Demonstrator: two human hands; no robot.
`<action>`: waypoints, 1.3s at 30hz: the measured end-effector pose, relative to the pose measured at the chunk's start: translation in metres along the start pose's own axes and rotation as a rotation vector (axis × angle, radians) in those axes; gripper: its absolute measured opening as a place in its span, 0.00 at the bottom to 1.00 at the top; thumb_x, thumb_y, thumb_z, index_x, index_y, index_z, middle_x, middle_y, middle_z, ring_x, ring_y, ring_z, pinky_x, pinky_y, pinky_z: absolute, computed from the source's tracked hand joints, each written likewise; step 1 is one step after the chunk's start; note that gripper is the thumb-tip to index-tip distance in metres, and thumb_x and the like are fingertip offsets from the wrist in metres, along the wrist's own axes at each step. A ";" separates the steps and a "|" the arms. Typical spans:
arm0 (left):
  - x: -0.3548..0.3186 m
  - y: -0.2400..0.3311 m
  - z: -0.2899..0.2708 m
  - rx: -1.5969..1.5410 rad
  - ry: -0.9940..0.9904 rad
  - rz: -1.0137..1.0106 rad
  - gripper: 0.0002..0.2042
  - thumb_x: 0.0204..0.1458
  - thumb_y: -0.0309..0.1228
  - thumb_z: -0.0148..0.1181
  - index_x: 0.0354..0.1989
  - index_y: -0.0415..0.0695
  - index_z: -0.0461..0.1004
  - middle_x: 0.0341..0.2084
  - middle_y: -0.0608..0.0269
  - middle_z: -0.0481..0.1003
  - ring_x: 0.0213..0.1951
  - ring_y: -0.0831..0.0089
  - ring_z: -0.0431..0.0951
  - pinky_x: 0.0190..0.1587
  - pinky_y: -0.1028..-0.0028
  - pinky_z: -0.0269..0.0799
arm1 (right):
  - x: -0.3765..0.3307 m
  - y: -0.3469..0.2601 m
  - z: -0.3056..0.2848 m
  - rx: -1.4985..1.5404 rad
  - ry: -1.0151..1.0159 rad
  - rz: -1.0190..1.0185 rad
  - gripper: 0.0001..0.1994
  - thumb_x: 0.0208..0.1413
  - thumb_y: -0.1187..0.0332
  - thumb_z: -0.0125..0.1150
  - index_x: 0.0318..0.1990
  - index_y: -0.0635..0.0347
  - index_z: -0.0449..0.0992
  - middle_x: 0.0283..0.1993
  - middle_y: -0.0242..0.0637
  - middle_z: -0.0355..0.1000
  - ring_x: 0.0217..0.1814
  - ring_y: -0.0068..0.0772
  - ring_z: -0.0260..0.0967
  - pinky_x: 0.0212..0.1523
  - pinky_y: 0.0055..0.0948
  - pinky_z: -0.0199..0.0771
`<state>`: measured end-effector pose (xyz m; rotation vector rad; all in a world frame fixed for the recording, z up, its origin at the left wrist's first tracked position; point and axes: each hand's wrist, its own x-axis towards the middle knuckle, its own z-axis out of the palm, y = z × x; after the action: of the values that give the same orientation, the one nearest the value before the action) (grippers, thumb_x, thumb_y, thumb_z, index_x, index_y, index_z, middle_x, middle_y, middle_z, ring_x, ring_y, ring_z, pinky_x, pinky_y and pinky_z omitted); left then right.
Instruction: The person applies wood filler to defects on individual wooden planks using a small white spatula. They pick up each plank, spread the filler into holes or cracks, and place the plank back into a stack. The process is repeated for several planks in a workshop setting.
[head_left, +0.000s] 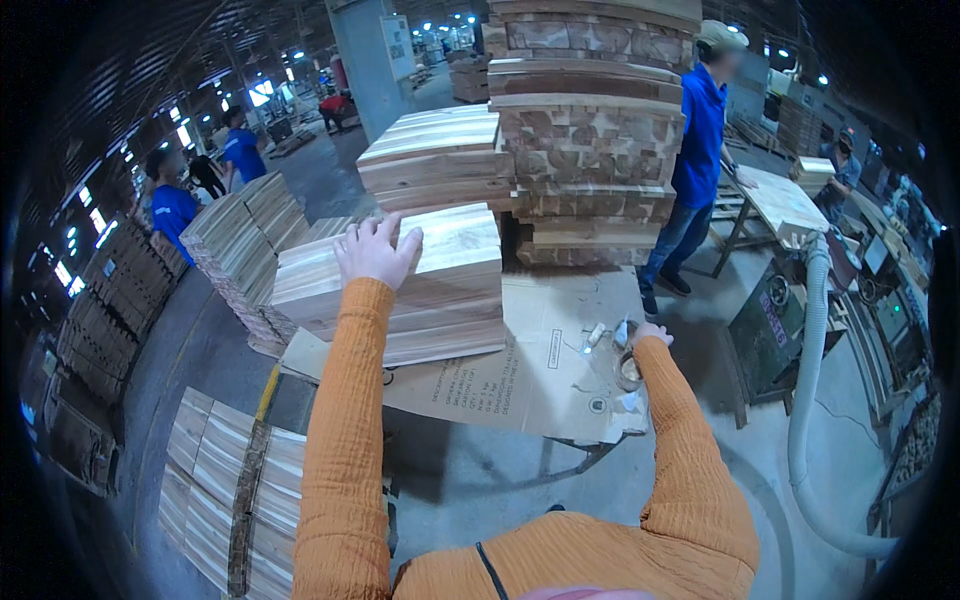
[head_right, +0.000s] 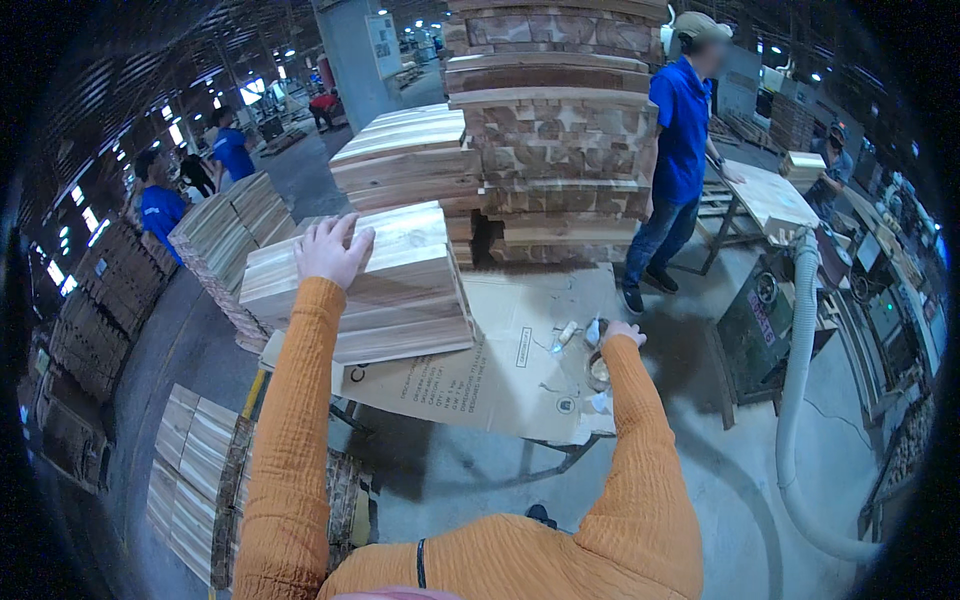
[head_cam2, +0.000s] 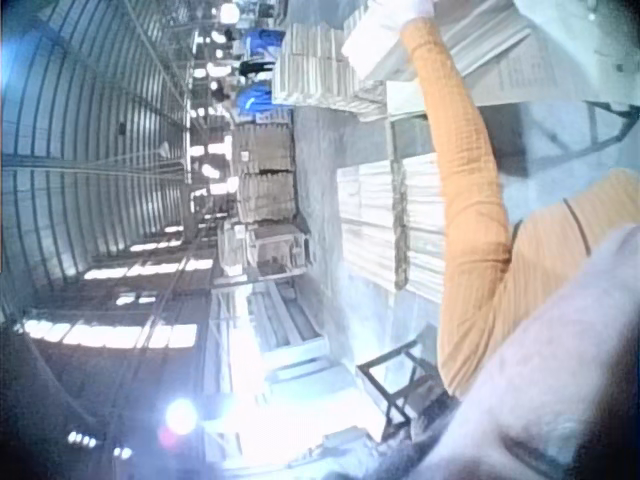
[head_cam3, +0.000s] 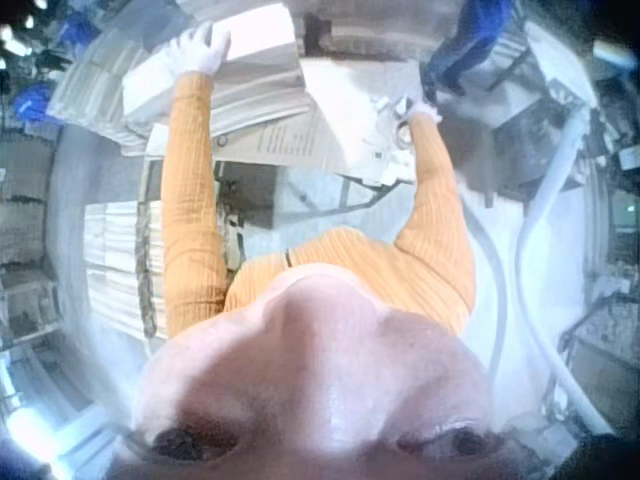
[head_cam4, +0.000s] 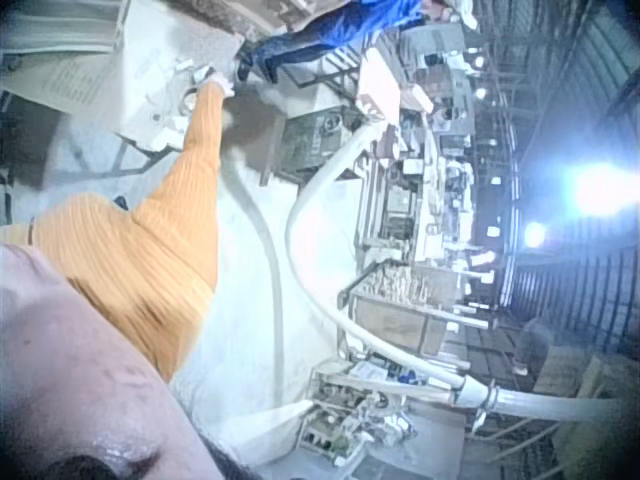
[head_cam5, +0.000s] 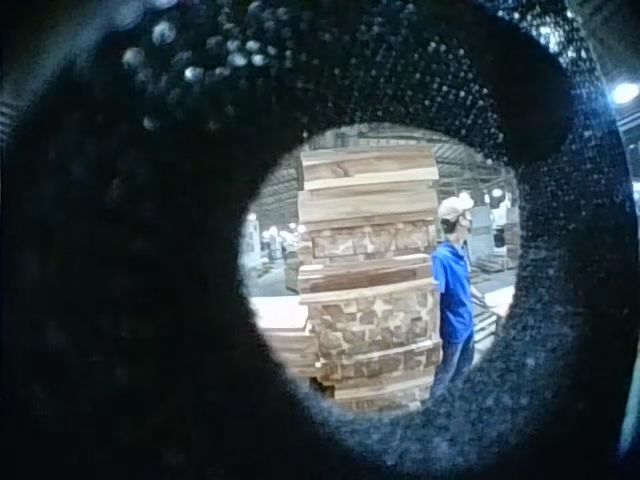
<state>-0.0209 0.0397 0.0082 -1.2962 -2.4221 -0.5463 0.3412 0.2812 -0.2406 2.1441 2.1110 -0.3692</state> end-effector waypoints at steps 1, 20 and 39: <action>0.001 -0.001 -0.002 -0.001 0.009 -0.002 0.28 0.51 0.58 0.44 0.57 0.58 0.67 0.58 0.56 0.64 0.64 0.55 0.54 0.65 0.49 0.38 | -0.001 -0.002 -0.004 -0.033 -0.032 -0.002 0.22 0.50 0.59 0.60 0.54 0.51 0.71 0.59 0.34 0.66 0.65 0.42 0.57 0.55 0.54 0.61; 0.000 -0.008 0.006 0.035 0.106 0.008 0.27 0.49 0.59 0.46 0.55 0.60 0.70 0.55 0.60 0.67 0.60 0.59 0.60 0.62 0.55 0.45 | -0.015 -0.018 -0.020 0.086 -0.242 0.131 0.27 0.47 0.59 0.66 0.57 0.48 0.70 0.60 0.33 0.66 0.63 0.45 0.61 0.55 0.59 0.62; -0.005 0.002 -0.006 -0.017 0.016 -0.021 0.28 0.51 0.57 0.45 0.56 0.55 0.68 0.57 0.58 0.65 0.63 0.53 0.55 0.65 0.51 0.41 | -0.012 -0.032 -0.024 -0.002 -0.245 0.231 0.24 0.47 0.56 0.64 0.54 0.47 0.73 0.58 0.34 0.67 0.61 0.42 0.63 0.56 0.54 0.61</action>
<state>-0.0164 0.0342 0.0118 -1.2699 -2.4262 -0.5823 0.3112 0.2761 -0.2118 2.1830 1.7139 -0.5705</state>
